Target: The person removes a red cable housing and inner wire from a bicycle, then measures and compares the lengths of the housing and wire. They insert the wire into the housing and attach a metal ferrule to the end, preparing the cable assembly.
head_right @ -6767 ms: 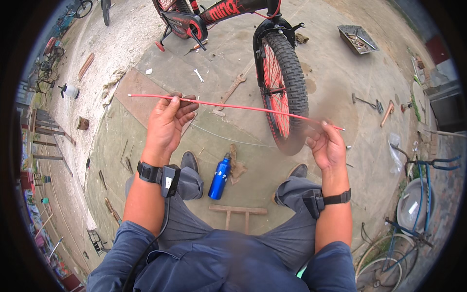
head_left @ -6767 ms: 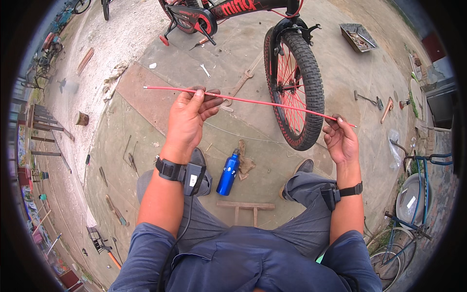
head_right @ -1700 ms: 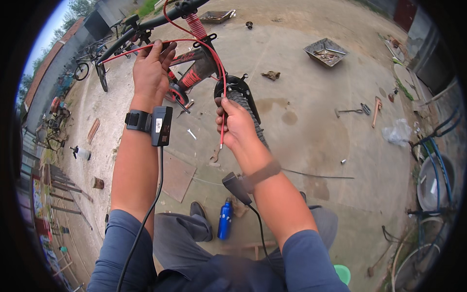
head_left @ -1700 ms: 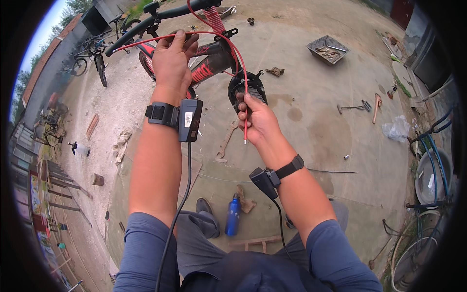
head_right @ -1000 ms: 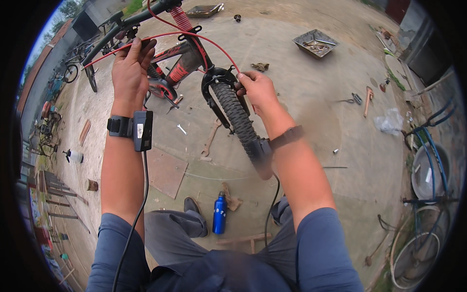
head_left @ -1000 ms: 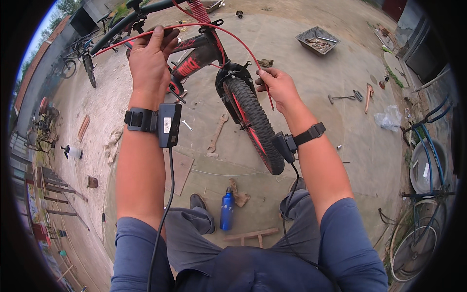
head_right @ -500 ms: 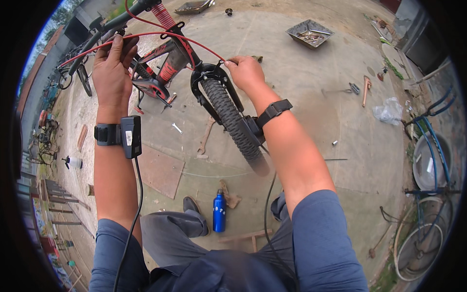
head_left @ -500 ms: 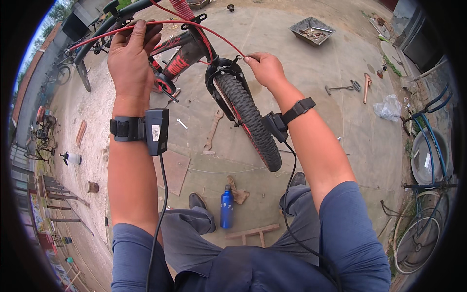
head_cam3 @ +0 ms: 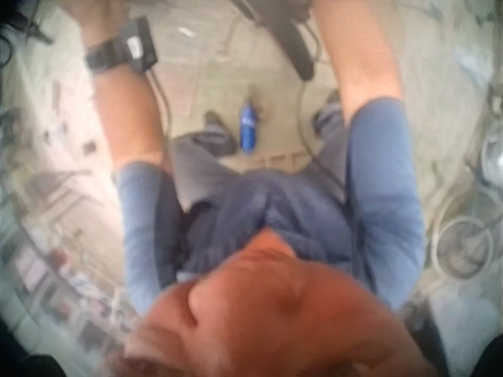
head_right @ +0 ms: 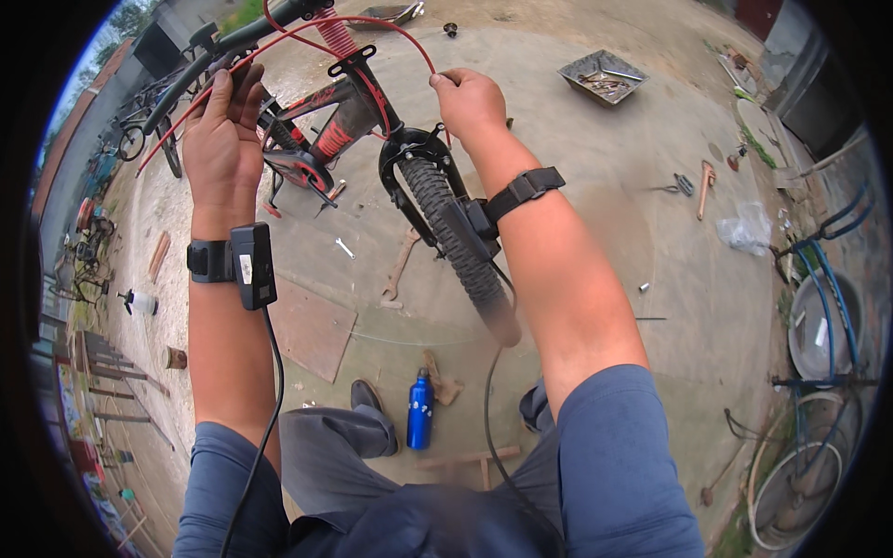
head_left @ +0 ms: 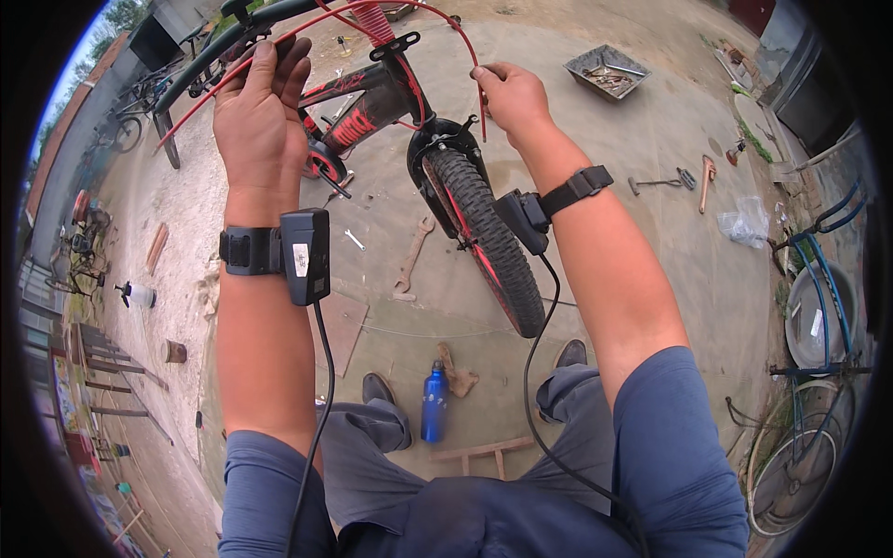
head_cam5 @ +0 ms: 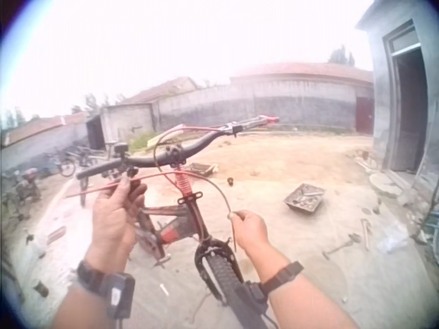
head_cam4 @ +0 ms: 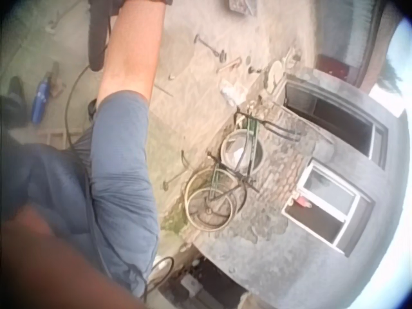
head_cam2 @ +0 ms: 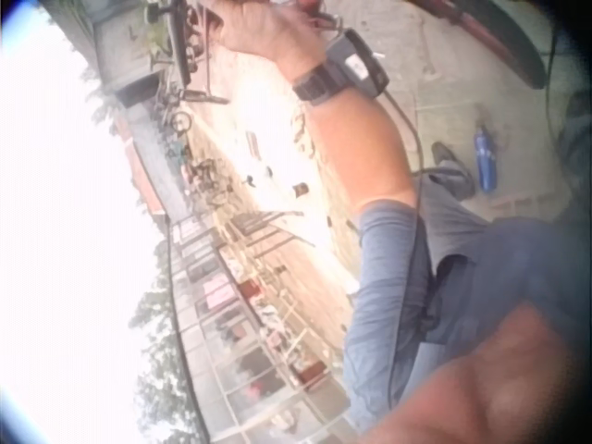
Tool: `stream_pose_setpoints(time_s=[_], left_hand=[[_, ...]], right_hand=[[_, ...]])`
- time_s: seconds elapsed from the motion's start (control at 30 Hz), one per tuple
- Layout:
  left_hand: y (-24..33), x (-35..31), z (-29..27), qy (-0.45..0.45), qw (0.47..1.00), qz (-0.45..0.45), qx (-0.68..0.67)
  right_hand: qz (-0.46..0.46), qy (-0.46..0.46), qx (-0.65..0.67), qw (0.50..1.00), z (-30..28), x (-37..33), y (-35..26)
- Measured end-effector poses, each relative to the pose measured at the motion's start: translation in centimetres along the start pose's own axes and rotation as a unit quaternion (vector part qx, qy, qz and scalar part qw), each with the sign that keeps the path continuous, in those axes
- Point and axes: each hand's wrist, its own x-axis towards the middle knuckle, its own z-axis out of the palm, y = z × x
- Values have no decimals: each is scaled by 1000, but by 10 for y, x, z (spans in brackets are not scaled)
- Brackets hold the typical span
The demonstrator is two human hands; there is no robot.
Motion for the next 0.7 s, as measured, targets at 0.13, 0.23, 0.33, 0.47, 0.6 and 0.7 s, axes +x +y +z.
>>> stream_pose_setpoints(time_s=[0.13,0.23,0.33,0.47,0.6,0.7], left_hand=[[-2,4,-4,17,1000,-10,-10],[-4,7,-5,22,999,-18,-17],[-7,7,-6,30,999,-27,-32],[-10,6,-7,37,998,-48,-27],[-7,4,-8,24,998,-47,-35],[0,-2,-7,18,998,-46,-43]], right_hand=[[18,-16,30,999,4,-2,-5],[25,-25,28,999,5,-5,-8],[57,-33,55,996,4,-7,-10],[60,-32,62,996,4,-8,-10],[48,-14,55,997,0,-6,-1],[6,-13,-12,1000,-15,-9,4]])
